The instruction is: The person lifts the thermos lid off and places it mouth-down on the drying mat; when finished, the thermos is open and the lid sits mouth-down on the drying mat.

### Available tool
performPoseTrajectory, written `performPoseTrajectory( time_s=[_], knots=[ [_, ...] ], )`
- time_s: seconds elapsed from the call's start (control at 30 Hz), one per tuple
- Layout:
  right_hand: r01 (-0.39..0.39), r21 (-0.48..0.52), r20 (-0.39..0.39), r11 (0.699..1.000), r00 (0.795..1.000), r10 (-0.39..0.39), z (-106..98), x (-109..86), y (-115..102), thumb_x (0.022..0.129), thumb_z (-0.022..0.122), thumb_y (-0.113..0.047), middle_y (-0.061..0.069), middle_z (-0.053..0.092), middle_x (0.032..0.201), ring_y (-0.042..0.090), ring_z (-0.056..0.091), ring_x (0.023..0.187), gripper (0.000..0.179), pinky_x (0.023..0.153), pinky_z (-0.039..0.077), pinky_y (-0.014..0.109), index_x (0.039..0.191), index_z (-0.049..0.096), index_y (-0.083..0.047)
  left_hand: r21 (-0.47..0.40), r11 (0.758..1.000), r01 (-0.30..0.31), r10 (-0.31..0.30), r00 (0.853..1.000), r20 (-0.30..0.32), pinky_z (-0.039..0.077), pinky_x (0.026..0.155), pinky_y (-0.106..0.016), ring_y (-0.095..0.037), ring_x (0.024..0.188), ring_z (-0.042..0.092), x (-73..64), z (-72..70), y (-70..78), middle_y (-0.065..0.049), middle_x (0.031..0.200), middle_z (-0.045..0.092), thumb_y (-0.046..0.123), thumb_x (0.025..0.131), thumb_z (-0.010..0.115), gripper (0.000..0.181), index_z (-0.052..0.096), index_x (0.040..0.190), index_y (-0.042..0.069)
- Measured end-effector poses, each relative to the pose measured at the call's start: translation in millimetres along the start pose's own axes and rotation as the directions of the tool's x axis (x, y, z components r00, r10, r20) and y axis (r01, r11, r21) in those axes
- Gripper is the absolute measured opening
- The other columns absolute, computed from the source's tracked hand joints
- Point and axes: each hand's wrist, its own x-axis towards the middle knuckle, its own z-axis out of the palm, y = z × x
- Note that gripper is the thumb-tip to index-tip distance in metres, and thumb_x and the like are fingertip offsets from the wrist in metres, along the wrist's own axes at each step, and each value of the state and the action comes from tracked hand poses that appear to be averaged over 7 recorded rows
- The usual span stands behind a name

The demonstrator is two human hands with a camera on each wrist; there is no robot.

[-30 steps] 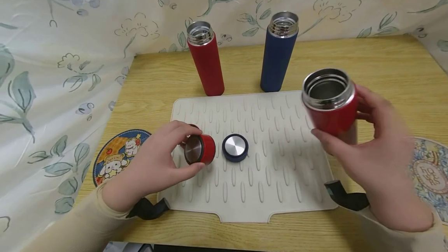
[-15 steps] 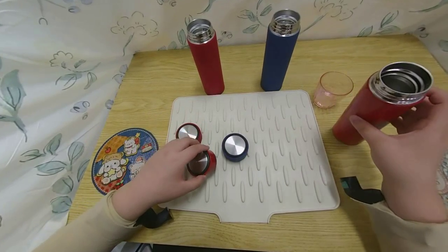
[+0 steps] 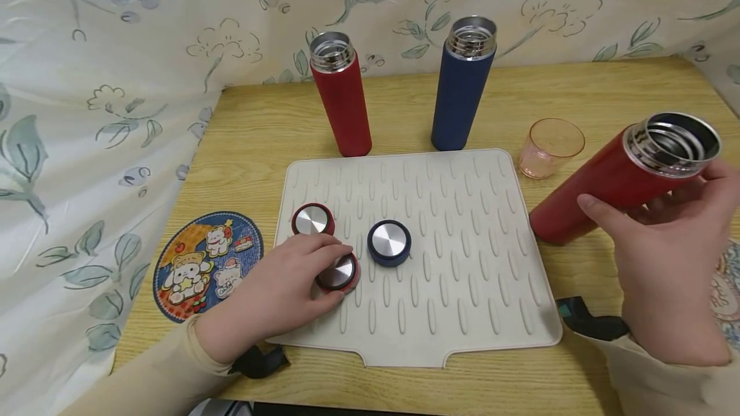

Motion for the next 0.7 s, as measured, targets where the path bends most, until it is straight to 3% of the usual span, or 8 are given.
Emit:
performPoseTrajectory(
  time_s=[0.17,0.47,0.7],
  knots=[
    [0.011,0.068,0.014,0.998,1.0,-0.012,0.8,1.6,2.1,0.099,0.081,-0.006,-0.017,0.041,0.173,0.004,0.04,0.155,0.087,0.129,0.023,0.015,0.166,0.035,-0.038,-0.009,1.0,0.004,-0.004,1.0,0.006,0.06,0.103,-0.043,-0.024,0.117,0.07,0.6,0.3,1.1,0.0,0.129,0.074,0.043,0.095,0.086,0.048,0.075,0.136,0.019],
    [0.005,0.072,-0.004,0.997,1.0,-0.005,0.8,0.7,3.8,0.099,0.082,-0.01,-0.018,0.039,0.174,0.004,0.038,0.16,0.088,0.13,0.022,0.018,0.167,0.034,-0.038,-0.011,1.0,0.012,-0.011,1.0,0.015,0.06,0.103,-0.043,-0.025,0.116,0.07,1.9,-0.9,1.9,-0.001,0.129,0.075,0.043,0.095,0.086,0.048,0.076,0.135,0.018],
    [0.044,0.051,0.018,0.998,0.999,-0.045,-1.6,2.5,6.8,0.101,0.078,-0.01,-0.016,0.037,0.176,0.007,0.035,0.163,0.086,0.131,0.022,0.021,0.167,0.031,-0.038,-0.022,1.0,0.021,-0.021,0.999,0.027,0.06,0.103,-0.044,-0.025,0.118,0.07,1.6,-0.5,1.2,-0.001,0.13,0.075,0.044,0.096,0.086,0.049,0.075,0.136,0.019]
  ],
)
